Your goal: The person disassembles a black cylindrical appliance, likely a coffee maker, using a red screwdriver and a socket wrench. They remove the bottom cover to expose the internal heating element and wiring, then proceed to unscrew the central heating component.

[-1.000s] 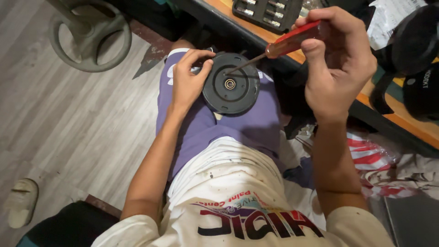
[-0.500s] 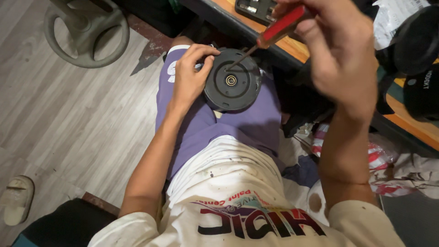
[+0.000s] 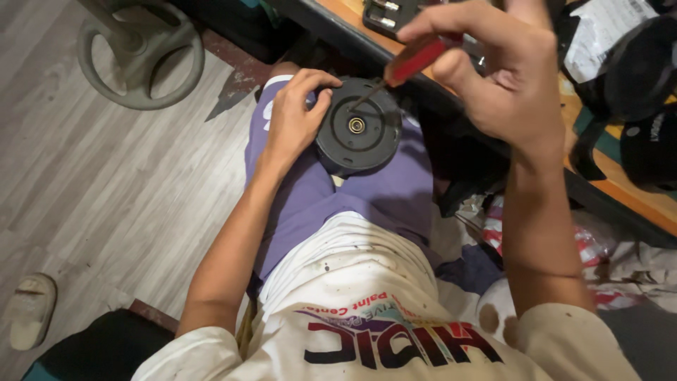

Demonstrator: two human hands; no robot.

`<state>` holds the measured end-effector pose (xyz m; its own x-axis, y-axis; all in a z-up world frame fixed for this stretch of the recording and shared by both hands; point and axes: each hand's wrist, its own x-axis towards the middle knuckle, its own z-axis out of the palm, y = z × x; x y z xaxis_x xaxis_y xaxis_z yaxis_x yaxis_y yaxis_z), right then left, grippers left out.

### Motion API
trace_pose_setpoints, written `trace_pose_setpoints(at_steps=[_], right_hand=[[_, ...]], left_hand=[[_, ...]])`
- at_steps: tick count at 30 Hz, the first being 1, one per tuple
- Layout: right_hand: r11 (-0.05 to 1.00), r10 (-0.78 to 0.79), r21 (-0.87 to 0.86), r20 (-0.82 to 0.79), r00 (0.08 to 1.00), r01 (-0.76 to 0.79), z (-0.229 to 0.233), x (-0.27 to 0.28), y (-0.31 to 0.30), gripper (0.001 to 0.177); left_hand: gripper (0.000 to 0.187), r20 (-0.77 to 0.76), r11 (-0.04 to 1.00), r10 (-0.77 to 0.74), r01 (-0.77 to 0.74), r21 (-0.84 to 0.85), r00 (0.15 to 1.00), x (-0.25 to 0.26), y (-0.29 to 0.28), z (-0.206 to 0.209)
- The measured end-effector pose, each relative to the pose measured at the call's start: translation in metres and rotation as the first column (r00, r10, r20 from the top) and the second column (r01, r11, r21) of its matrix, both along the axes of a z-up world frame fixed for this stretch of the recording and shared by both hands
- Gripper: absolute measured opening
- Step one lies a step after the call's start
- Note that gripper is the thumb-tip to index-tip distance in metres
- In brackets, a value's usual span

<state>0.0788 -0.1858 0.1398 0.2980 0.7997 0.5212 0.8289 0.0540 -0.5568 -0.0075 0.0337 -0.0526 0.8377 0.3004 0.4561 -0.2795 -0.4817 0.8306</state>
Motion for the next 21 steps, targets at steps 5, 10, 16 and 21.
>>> trace_pose_setpoints(at_steps=[5,10,16,21], right_hand=[[0.994,-0.109,0.012,0.207,0.972,0.109,0.007,0.003,-0.004,0.015],[0.932,-0.301,-0.147,0.194,0.934,0.331,0.019,0.009,-0.002,0.009],[0.943,-0.189,-0.177,0.413,0.891,0.282,0.025,0.011,-0.011,0.013],[0.776,-0.270,-0.377,0.526,0.807,0.506,0.046,0.007,0.004,0.041]], left_hand=[[0.018,-0.196,0.998,-0.001,-0.011,-0.059,0.981,0.001,0.002,0.013],[0.025,-0.004,0.991,-0.105,0.105,0.081,0.994,0.006,0.006,0.045],[0.038,0.151,0.872,-0.470,0.484,-0.076,0.870,0.019,-0.016,0.084],[0.020,0.056,0.913,-0.395,0.398,-0.092,0.917,0.038,-0.022,0.088]])
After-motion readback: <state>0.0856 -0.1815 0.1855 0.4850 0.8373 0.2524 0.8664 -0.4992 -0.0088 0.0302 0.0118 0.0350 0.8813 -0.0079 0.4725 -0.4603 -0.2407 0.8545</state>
